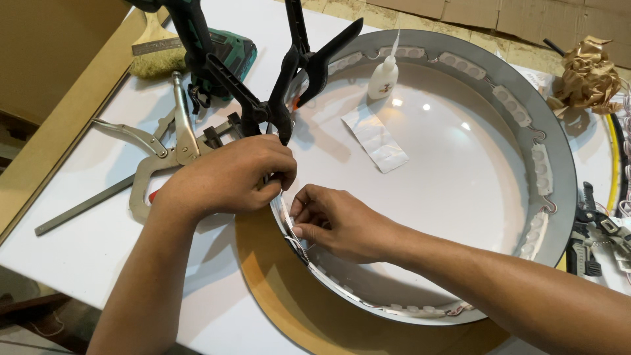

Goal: The person applies glue to a circular frame and attaches small LED light modules along its edge. They use clamps to hold the modules in place while the glue sets and continue applying glue to secure additional modules around the frame.

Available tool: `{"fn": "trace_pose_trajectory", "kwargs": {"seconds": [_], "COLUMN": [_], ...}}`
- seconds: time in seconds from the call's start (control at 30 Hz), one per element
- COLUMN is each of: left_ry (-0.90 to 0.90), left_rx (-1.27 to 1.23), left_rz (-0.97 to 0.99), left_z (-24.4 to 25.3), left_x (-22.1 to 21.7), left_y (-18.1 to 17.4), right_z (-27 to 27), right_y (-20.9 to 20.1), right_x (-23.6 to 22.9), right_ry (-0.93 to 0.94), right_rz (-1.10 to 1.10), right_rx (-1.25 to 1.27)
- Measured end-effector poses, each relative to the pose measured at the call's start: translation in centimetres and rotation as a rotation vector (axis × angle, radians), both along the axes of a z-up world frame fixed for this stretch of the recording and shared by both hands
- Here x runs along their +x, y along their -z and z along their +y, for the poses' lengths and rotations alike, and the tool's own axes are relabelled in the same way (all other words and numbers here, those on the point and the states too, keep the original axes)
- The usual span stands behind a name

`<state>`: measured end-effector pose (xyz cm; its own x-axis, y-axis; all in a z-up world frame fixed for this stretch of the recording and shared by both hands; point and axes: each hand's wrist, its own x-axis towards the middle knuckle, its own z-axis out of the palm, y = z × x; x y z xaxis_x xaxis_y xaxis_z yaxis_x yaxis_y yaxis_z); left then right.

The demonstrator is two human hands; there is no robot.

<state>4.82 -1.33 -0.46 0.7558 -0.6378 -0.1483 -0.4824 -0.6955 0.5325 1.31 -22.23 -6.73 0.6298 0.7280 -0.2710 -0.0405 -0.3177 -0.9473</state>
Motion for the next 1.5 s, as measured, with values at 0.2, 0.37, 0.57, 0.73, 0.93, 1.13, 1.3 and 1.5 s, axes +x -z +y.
{"fn": "trace_pose_trajectory", "kwargs": {"seconds": [0.2, 0.37, 0.57, 0.73, 0.93, 1.13, 1.3, 1.5], "left_ry": [-0.028, -0.007, -0.009, -0.043, 0.075, -0.196, -0.655, -0.433], "left_rx": [0.023, 0.004, 0.025, 0.042, -0.087, 0.061, 0.298, 0.113], "left_rz": [0.024, 0.014, -0.001, 0.017, -0.147, -0.106, 0.350, 0.030], "left_z": [-0.3, -0.2, 0.1, 0.0, 2.3, 0.8, -2.5, 0.0], "left_x": [-0.2, -0.2, -0.3, -0.8, -0.9, -3.1, -4.7, -2.9], "left_y": [-0.6, -0.3, -0.1, -1.2, -1.3, -3.6, -4.3, 2.3], "right_z": [0.0, 0.3, 0.3, 0.3, 0.7, 0.8, 0.6, 0.6], "right_y": [-1.9, -1.1, -1.0, -0.9, -1.7, -2.1, -1.6, -1.3], "right_x": [-0.6, -0.7, -0.6, -0.7, -0.6, -0.6, -0.5, -1.3], "right_ry": [0.015, 0.058, 0.058, 0.057, 0.104, 0.123, 0.100, 0.170], "right_rz": [0.046, 0.015, 0.031, 0.012, 0.061, 0.126, 0.102, 0.058], "right_rx": [-0.041, -0.013, 0.008, 0.016, -0.042, -0.045, 0.036, -0.033]}}
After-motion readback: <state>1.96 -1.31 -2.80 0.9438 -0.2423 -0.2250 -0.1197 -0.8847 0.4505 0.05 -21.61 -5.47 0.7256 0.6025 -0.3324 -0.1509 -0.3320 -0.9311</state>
